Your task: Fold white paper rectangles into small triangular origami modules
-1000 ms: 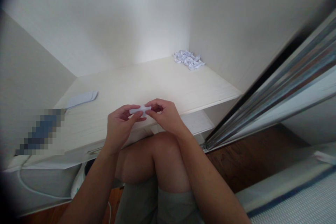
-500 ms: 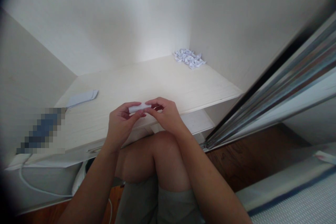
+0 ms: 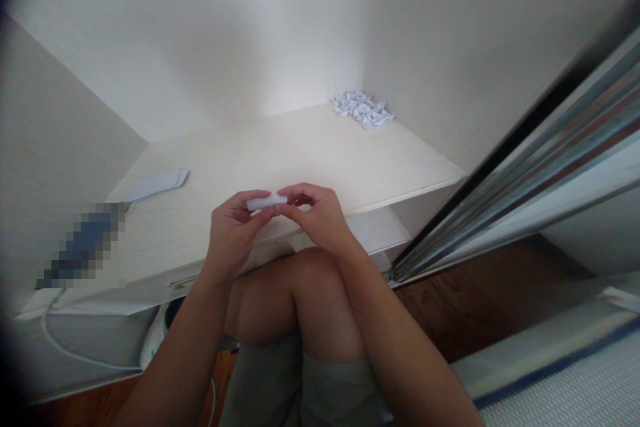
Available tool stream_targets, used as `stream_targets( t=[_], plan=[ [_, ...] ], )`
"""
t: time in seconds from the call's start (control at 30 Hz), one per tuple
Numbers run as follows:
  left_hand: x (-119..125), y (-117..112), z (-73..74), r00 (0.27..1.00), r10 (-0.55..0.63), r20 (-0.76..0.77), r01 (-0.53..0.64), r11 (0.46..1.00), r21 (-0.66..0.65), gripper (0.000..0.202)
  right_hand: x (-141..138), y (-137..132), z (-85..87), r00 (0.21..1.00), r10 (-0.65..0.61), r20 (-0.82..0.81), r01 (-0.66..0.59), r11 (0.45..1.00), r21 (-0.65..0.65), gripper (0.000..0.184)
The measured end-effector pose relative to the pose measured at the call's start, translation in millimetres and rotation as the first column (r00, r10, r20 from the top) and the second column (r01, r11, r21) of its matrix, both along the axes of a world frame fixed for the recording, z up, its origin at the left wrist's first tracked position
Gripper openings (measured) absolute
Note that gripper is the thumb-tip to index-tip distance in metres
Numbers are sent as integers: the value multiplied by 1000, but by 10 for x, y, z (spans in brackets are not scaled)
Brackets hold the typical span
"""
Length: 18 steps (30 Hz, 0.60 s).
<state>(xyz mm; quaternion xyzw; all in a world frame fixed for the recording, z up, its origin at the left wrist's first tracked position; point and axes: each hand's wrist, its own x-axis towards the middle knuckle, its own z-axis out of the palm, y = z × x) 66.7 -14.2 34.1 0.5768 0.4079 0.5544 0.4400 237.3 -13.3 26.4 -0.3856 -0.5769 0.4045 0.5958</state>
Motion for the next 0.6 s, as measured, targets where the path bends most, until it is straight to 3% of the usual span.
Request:
stream_targets(
  t=[0.23,0.6],
  plan=[
    [-10,6,-26,1000,1,0,-1,1000,12,30,-9,2,-20,999,15,-40,-15,1000,11,20],
    [5,21,-56,983,90,-162,-57,979,196,17,1,16,-44,988,-65,138,57,996,62,19]
  ],
)
